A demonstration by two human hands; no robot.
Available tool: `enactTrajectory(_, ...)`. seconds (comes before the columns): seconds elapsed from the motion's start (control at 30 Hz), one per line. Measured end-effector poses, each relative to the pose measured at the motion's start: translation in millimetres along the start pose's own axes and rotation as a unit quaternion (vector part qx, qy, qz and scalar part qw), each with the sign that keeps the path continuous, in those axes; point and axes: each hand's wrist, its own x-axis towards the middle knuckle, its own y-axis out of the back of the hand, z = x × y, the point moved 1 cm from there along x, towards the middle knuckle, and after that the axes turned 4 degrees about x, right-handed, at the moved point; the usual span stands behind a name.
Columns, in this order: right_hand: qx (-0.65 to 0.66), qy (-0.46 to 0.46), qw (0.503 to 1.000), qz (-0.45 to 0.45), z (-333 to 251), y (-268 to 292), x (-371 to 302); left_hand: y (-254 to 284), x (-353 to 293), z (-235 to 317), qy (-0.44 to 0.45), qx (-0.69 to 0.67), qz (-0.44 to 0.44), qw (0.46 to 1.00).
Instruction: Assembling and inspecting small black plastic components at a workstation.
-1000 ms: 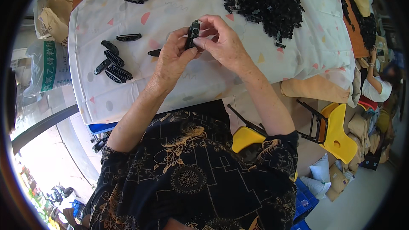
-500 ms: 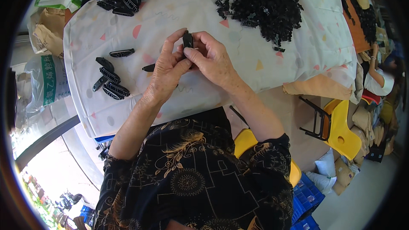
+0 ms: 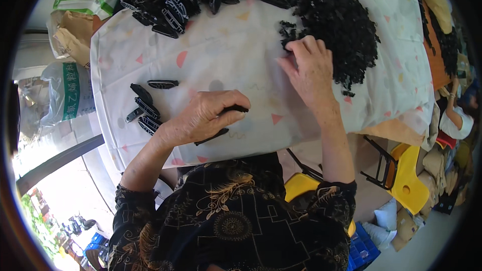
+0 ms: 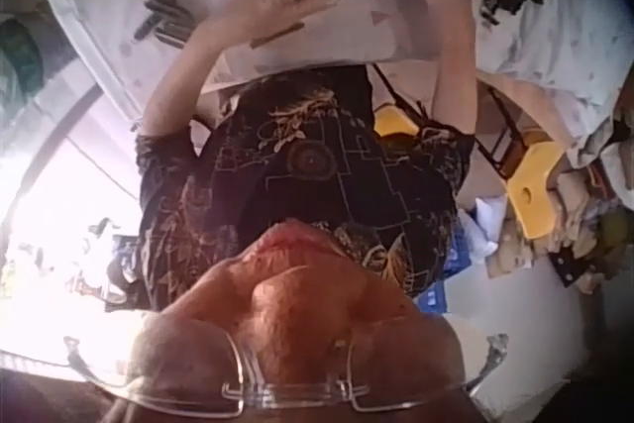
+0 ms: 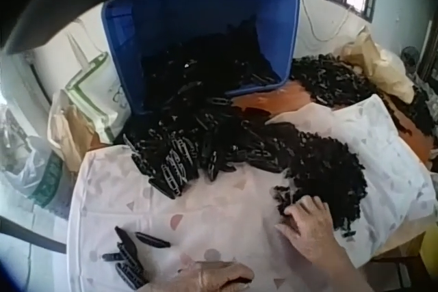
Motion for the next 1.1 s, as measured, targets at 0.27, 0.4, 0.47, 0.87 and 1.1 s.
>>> enactTrajectory(0.27,-0.064,0.066,0.993,0.071,7.7,-8.4,8.4,87.0,15.8,-55.7,-0.065,0.324,0.334,0.883)
enactTrajectory(0.4,0.365,-0.195,0.91,0.039,5.6,-16.2,-0.6,124.5,5.5,-97.4,0.044,0.474,0.347,0.808)
enactTrajectory(0.47,0.721,-0.298,0.626,-0.004,-4.3,-9.7,0.3,127.9,4.6,-99.5,0.068,0.51,0.302,0.802)
enactTrajectory(0.87,0.832,-0.277,0.479,-0.045,-20.3,-6.5,-35.5,95.8,-5.2,-67.4,0.178,0.122,0.291,0.932)
enactTrajectory(1.1,0.777,-0.25,0.575,-0.057,-26.8,-2.8,-48.0,29.3,-12.7,-40.8,0.019,-0.458,0.2,0.866)
